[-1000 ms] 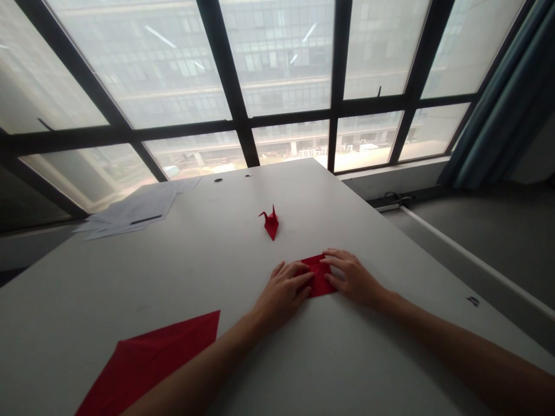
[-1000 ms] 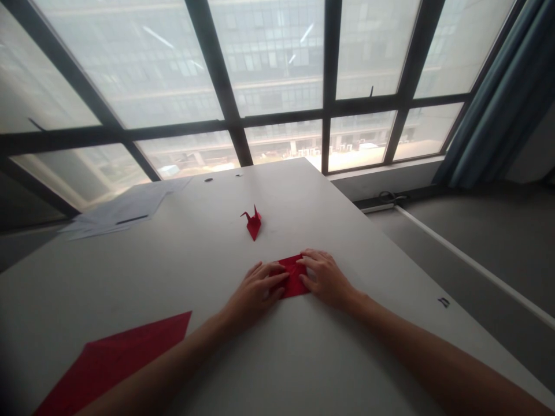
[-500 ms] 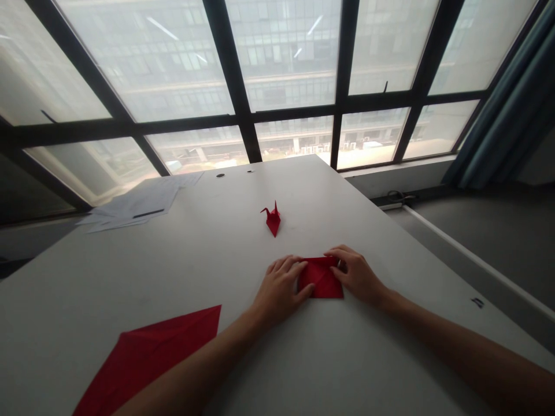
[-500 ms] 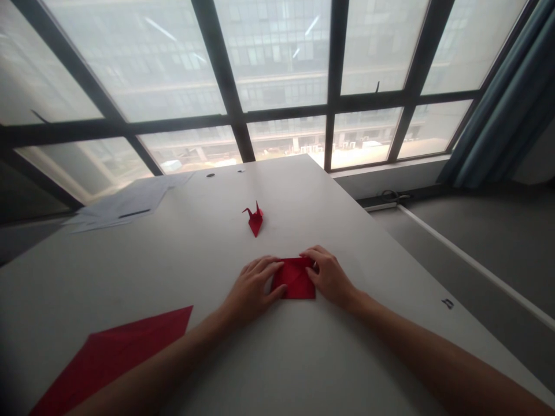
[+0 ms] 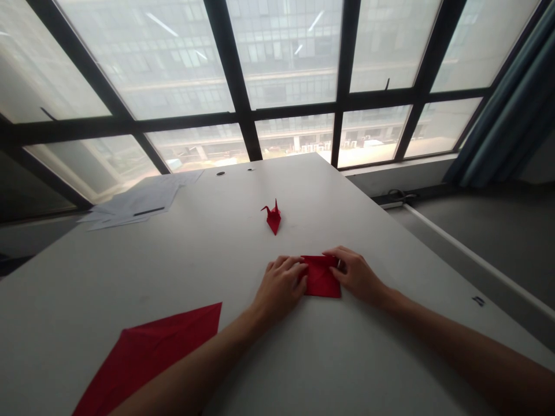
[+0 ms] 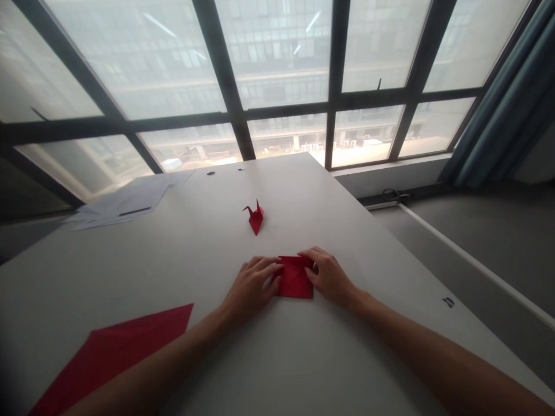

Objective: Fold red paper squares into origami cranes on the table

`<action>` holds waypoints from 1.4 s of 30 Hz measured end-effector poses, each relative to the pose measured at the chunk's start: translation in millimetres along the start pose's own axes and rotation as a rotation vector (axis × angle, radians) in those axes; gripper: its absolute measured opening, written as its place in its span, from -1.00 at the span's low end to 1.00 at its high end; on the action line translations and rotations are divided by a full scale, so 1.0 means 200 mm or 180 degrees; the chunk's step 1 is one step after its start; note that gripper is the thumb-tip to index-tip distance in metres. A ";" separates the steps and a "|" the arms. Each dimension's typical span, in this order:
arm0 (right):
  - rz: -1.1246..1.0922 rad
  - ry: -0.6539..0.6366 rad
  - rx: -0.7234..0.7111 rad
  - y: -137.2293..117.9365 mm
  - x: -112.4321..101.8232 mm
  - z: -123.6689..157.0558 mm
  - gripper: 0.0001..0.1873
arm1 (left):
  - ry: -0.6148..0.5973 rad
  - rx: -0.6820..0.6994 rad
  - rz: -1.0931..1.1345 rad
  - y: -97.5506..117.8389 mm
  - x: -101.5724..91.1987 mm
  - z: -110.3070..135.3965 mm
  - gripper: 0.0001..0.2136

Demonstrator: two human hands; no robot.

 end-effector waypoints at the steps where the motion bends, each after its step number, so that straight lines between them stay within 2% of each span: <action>1: 0.0003 -0.0035 -0.0011 -0.01 0.00 0.00 -0.57 | -0.0023 -0.0019 -0.0003 -0.01 0.01 0.00 -0.75; 7: 0.0133 -0.0295 -0.0286 -0.09 0.04 -0.01 -0.59 | -0.0051 -0.0077 0.0015 -0.02 0.01 0.00 -0.73; 11: 0.0410 -0.0604 -0.0529 -0.15 0.08 -0.01 -0.79 | -0.0115 -0.0141 -0.0005 -0.02 0.03 0.00 -0.71; 15: 0.0663 -0.0825 -0.0615 -0.17 0.10 0.00 -0.83 | -0.0064 -0.0292 -0.0112 -0.06 0.04 0.00 -0.54; 17: 0.0723 -0.0869 -0.0652 -0.18 0.10 0.00 -0.83 | -0.0095 -0.0195 -0.0197 -0.06 0.05 0.00 -0.48; 21: 0.0774 -0.0896 -0.0736 -0.19 0.11 0.00 -0.82 | -0.0252 0.0015 -0.0364 -0.05 0.10 0.01 -0.55; 26: 0.0798 -0.0882 -0.0734 -0.18 0.11 0.00 -0.82 | -0.0150 -0.0324 -0.0455 -0.10 0.09 0.01 -0.54; 30: 0.0774 -0.0873 -0.0758 -0.18 0.10 0.00 -0.81 | -0.0050 -0.0399 -0.0379 -0.11 0.08 0.00 -0.51; 33: 0.0790 -0.0924 -0.0801 -0.18 0.11 0.00 -0.79 | 0.0027 -0.0252 -0.0294 -0.08 0.06 0.00 -0.49; 37: 0.0857 -0.1005 -0.0859 -0.17 0.12 0.00 -0.76 | -0.0066 0.0102 -0.0318 -0.01 0.05 0.01 -0.61; 42: 0.0663 -0.1058 -0.0916 -0.18 0.10 0.00 -0.75 | -0.0126 0.0101 -0.0268 -0.01 0.06 0.01 -0.65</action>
Point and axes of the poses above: each hand's wrist, its own z-axis away from the middle knuckle, its own x-axis out of the palm, y = z × x, the point moved 10 cm from there along -z, towards the middle knuckle, and after that the axes turned 13 degrees about -x, right-handed, at the moved point
